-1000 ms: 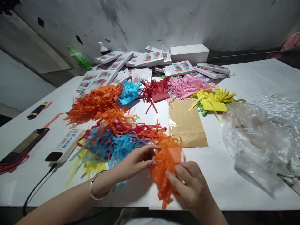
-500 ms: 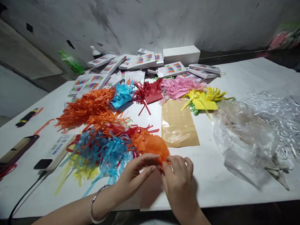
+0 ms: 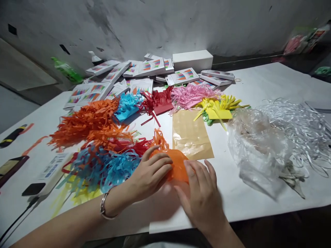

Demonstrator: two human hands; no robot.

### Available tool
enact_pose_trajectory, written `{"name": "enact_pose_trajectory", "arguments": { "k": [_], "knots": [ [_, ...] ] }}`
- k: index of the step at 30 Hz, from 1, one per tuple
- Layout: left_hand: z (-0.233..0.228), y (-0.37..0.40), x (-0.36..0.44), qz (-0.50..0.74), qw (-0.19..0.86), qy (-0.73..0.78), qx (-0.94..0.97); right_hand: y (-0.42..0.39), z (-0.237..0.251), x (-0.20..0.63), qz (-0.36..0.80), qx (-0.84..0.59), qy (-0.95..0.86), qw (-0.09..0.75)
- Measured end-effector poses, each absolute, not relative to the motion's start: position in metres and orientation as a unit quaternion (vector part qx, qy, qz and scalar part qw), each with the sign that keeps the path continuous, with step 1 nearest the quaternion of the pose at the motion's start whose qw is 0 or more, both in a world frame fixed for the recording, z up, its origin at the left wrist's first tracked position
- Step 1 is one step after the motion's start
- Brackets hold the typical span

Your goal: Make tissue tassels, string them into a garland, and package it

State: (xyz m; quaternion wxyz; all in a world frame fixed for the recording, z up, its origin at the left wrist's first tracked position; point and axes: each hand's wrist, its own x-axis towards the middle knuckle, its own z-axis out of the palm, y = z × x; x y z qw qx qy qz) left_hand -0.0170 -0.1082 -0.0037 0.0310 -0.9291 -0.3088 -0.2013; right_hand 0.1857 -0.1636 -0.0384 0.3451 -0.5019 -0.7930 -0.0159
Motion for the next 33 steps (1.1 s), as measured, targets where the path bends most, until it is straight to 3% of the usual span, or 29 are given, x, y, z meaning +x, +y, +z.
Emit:
{"name": "enact_pose_trajectory", "arguments": {
  "k": [4,9,12,15,19,22,25,30,33],
  "knots": [
    [0.002,-0.109,-0.008,-0.23,0.02,-0.251,-0.94,-0.15,-0.029,0.187,-0.045,-0.516,-0.788,0.332],
    [0.027,-0.105,-0.006,-0.328,0.07,-0.155,-0.929,-0.146,-0.001,0.23,-0.238,-0.483,-0.759,0.365],
    [0.031,-0.108,-0.009,-0.307,0.079,-0.112,-0.942,-0.156,-0.001,0.251,-0.301,-0.432,-0.79,0.314],
    [0.01,-0.116,-0.013,-0.224,0.034,-0.119,-0.967,-0.163,-0.026,0.256,-0.247,-0.367,-0.86,0.255],
    [-0.03,-0.132,-0.019,-0.139,-0.035,-0.146,-0.979,-0.172,-0.059,0.251,-0.123,-0.361,-0.889,0.254],
    [-0.043,-0.144,-0.023,-0.138,-0.084,-0.195,-0.967,-0.182,-0.058,0.244,-0.019,-0.39,-0.887,0.246],
    [-0.042,-0.151,-0.024,-0.164,-0.132,-0.246,-0.946,-0.192,-0.05,0.23,0.014,-0.381,-0.896,0.226],
    [-0.04,-0.156,-0.029,-0.183,-0.237,-0.266,-0.916,-0.195,-0.063,0.212,-0.031,-0.36,-0.886,0.293],
    [-0.043,-0.155,-0.033,-0.187,-0.292,-0.326,-0.879,-0.188,-0.07,0.211,0.021,-0.399,-0.852,0.338]
  ]
}}
